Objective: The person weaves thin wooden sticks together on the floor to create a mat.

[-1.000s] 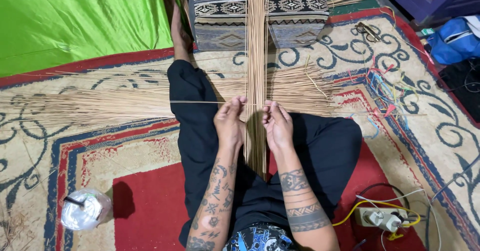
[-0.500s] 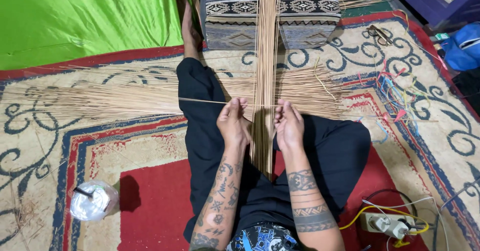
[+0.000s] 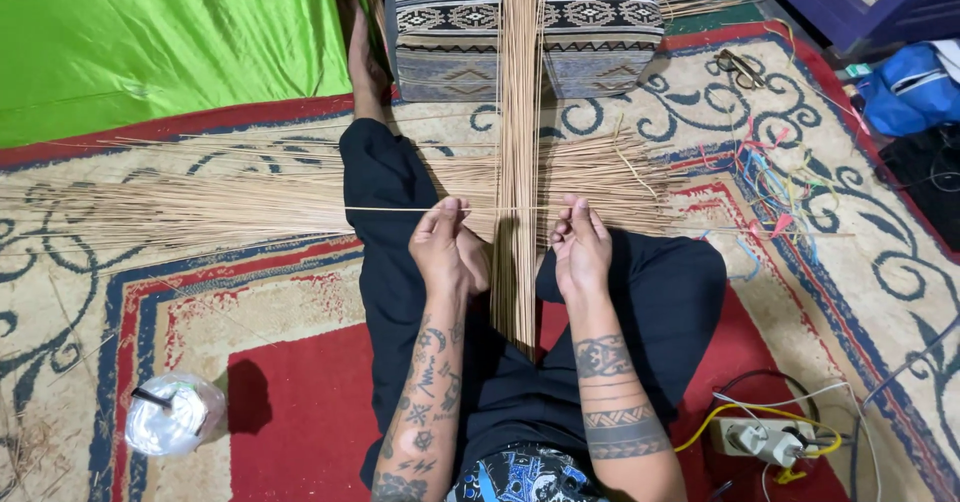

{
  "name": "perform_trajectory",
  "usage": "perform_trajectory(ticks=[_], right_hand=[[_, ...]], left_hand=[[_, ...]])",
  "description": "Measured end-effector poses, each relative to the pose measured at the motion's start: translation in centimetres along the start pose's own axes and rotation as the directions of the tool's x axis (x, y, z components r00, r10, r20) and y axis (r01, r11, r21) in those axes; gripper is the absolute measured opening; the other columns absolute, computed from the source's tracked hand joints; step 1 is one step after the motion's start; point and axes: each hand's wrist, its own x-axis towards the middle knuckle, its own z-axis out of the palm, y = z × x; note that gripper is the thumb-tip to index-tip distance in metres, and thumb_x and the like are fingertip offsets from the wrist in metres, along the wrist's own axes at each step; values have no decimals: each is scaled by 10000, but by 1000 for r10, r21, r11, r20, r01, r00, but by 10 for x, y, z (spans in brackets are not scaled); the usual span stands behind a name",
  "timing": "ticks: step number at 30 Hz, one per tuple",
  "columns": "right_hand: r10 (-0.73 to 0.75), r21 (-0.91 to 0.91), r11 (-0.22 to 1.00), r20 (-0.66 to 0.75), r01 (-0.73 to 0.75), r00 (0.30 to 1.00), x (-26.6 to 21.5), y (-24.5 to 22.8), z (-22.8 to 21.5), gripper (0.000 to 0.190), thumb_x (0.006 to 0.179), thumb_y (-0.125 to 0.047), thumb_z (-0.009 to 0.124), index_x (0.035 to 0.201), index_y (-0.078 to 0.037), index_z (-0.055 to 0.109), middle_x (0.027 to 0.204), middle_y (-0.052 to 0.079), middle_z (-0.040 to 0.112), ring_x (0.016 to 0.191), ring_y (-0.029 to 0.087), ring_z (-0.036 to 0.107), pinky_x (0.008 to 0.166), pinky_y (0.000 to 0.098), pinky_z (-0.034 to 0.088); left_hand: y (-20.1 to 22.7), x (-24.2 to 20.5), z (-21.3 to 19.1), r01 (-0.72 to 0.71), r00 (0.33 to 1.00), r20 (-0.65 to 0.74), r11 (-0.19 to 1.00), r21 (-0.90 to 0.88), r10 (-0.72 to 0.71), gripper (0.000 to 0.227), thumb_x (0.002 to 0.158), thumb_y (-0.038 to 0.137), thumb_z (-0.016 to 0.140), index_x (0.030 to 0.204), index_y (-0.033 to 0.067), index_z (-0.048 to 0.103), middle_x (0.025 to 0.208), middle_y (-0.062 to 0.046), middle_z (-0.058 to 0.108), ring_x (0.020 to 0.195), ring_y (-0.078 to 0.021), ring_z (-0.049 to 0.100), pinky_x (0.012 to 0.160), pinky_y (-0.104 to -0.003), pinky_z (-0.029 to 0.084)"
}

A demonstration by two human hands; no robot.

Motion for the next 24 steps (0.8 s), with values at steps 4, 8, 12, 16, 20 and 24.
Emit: perform_trajectory(ticks=[4,8,12,16,20,24], right_hand=[[2,13,1000,-5,-2,1000,-4,7,-5,304,1028,-321,653,1154,-47,687,842,13,619,699,89,522,636,199,423],[38,-3,999,17,-38,999,-15,8,4,296,1011,-312,674,1130,-41,697,836,10,640,684,80,528,620,185,424],[49,29,998,9,-49,999,-13,4,3,306,999,-352,684,1110,-68,703,822,14,658,685,92,543,623,201,424],[49,37,998,-9,-48,999,-5,4,-6,321,1016,-345,664,1149,-53,688,826,16,634,700,94,523,630,201,411],[52,14,999,-8,-52,999,-9,7,-1,315,996,-344,694,1127,-58,697,825,9,641,689,88,533,626,191,423],[63,8,998,-14,-63,998,-3,13,-8,316,970,-341,735,1112,-61,701,825,7,653,678,84,537,611,192,433]], left_hand=[[-11,-11,4,46,995,94,999,-27,-44,179,1026,117,619,1109,-17,705,993,-213,767,887,-244,769,784,-284,602],[0,-38,26,100,946,292,985,143,-138,212,1014,131,628,1168,0,694,1057,-208,765,945,-249,765,787,-265,602],[-19,-20,7,28,978,200,990,139,-56,172,1017,95,618,1127,-6,703,977,-194,776,839,-204,778,726,-191,583],[-15,-10,-6,20,999,44,1000,8,-21,108,974,58,679,1042,-17,717,940,-223,762,806,-222,772,753,-253,610],[-11,-21,11,44,989,144,999,-16,-42,173,974,85,684,1106,-24,706,991,-227,764,856,-239,773,763,-266,613],[-17,-18,11,-18,987,158,1000,-24,21,148,964,21,667,1084,-56,707,963,-262,760,862,-288,779,767,-280,626]])
